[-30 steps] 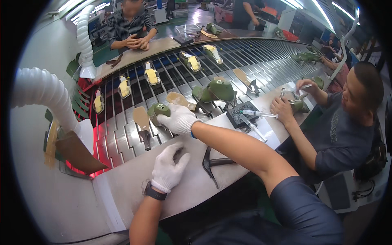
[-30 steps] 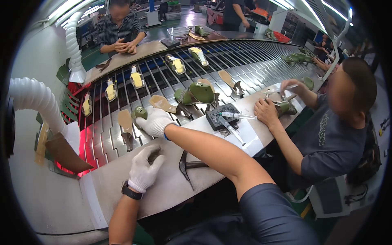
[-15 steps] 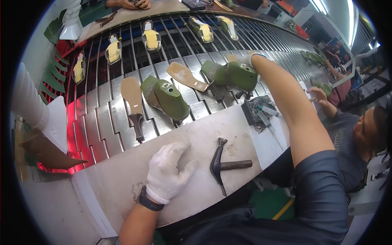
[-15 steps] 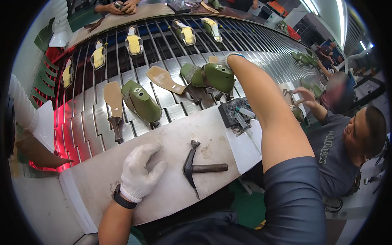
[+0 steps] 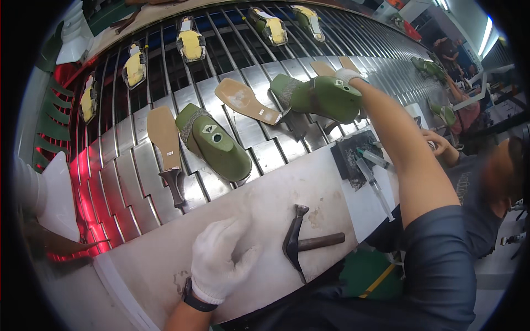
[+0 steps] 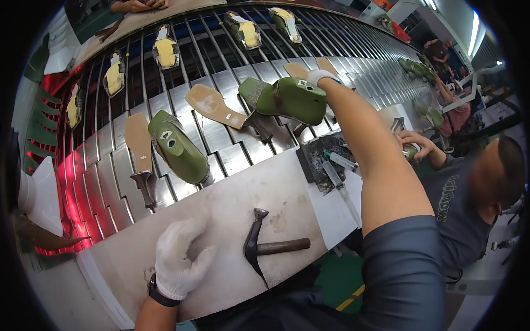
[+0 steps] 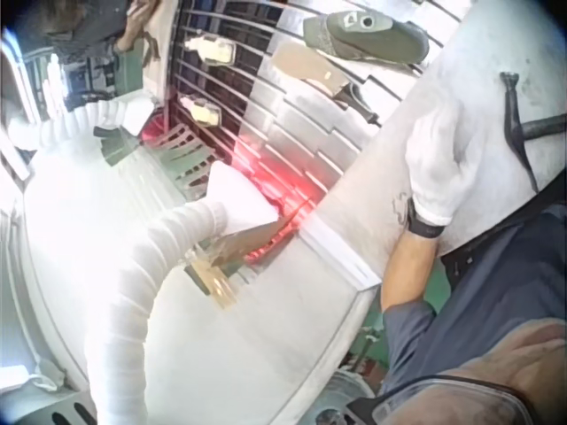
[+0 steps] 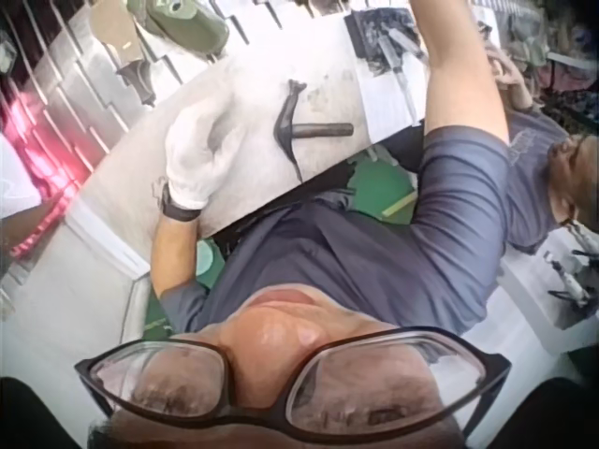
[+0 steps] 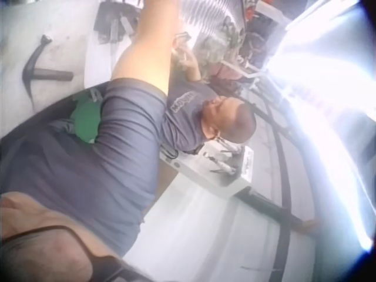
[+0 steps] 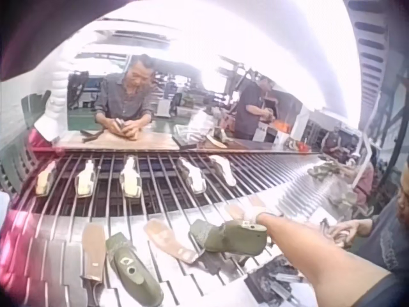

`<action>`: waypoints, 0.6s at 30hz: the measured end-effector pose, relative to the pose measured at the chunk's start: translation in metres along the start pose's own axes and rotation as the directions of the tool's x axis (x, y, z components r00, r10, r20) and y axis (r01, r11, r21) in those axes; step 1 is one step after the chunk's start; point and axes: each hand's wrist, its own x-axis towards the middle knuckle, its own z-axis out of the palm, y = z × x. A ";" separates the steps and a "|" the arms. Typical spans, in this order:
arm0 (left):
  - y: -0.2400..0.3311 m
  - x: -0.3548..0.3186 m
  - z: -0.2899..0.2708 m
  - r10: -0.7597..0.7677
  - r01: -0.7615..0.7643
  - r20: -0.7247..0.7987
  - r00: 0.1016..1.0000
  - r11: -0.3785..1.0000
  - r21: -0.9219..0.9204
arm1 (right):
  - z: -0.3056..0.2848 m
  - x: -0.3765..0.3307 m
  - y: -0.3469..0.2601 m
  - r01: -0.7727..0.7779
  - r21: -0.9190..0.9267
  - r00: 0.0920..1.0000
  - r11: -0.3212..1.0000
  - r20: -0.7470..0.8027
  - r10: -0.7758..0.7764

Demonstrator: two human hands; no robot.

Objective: The person assembles high-heeled shoes on a conveyor line by pressing soles onto lasted shoe uppers by hand, tapping the edges and heels with a hammer, and placing the assembled shoes back onto the conveyor.

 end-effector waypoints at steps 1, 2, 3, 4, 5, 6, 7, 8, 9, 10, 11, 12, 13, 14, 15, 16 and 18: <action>0.002 0.004 0.003 0.003 -0.002 0.024 1.000 1.000 -0.028 | -0.011 -0.015 0.007 -0.096 0.050 0.995 0.994 -0.029 0.098; 0.004 0.009 0.005 0.017 -0.015 0.024 1.000 0.999 -0.052 | -0.020 -0.025 0.020 -0.194 0.095 0.978 0.976 -0.054 0.199; 0.007 0.013 0.007 0.038 -0.036 0.029 0.999 0.997 -0.068 | -0.030 -0.030 0.035 -0.217 0.197 0.946 0.956 -0.201 0.256; 0.012 0.021 0.013 0.095 -0.092 0.026 0.995 0.989 -0.120 | -0.046 -0.019 0.099 -0.286 0.065 0.930 0.956 -0.221 0.293; 0.006 0.018 0.009 0.049 -0.046 0.033 0.998 0.995 -0.086 | -0.066 -0.020 0.047 -0.253 0.569 0.837 0.783 -0.277 0.472; 0.005 0.020 0.009 0.071 -0.067 0.033 0.997 0.992 -0.110 | -0.086 -0.017 0.043 -0.211 0.662 0.757 0.719 -0.355 0.548; 0.001 0.018 0.007 0.069 -0.064 0.037 0.997 0.991 -0.115 | -0.116 -0.034 0.003 -0.144 0.785 0.777 0.602 -0.288 0.560; 0.002 0.022 0.010 0.090 -0.086 0.027 0.996 0.987 -0.139 | -0.132 -0.018 0.030 -0.100 0.604 0.731 0.791 -0.495 0.470; 0.001 0.020 0.007 0.078 -0.073 0.038 0.996 0.989 -0.132 | -0.144 0.000 0.021 -0.034 0.596 0.731 0.803 -0.532 0.426; 0.002 0.019 0.003 0.065 -0.059 0.048 0.997 0.991 -0.123 | -0.157 0.019 0.009 0.034 0.585 0.728 0.811 -0.570 0.381; 0.006 0.019 0.000 0.065 -0.062 0.035 0.997 0.995 -0.076 | -0.162 0.041 -0.001 0.070 0.531 0.760 0.844 -0.576 0.300; 0.008 0.019 0.000 0.066 -0.065 0.020 0.998 0.995 -0.078 | -0.166 0.063 -0.006 0.100 0.471 0.785 0.876 -0.578 0.221; 0.008 0.019 -0.002 0.063 -0.062 0.007 0.998 0.991 -0.120 | -0.177 0.086 -0.012 0.079 0.458 0.923 0.885 -0.369 0.108; 0.008 0.016 -0.007 0.020 -0.020 -0.001 1.000 0.991 -0.132 | -0.174 0.086 -0.062 0.060 0.478 0.947 0.877 -0.304 0.101; 0.009 0.015 -0.012 0.028 -0.032 -0.034 0.999 0.992 -0.125 | -0.175 0.103 -0.083 0.001 0.377 0.951 0.926 -0.287 0.116; 0.010 0.015 -0.014 0.000 -0.007 -0.074 0.997 0.995 -0.097 | -0.179 0.114 -0.101 -0.053 0.273 0.951 0.960 -0.281 0.132; 0.011 0.015 -0.009 0.038 -0.054 -0.085 0.996 0.980 -0.193 | -0.170 0.108 -0.108 -0.146 0.245 0.914 0.958 -0.338 0.226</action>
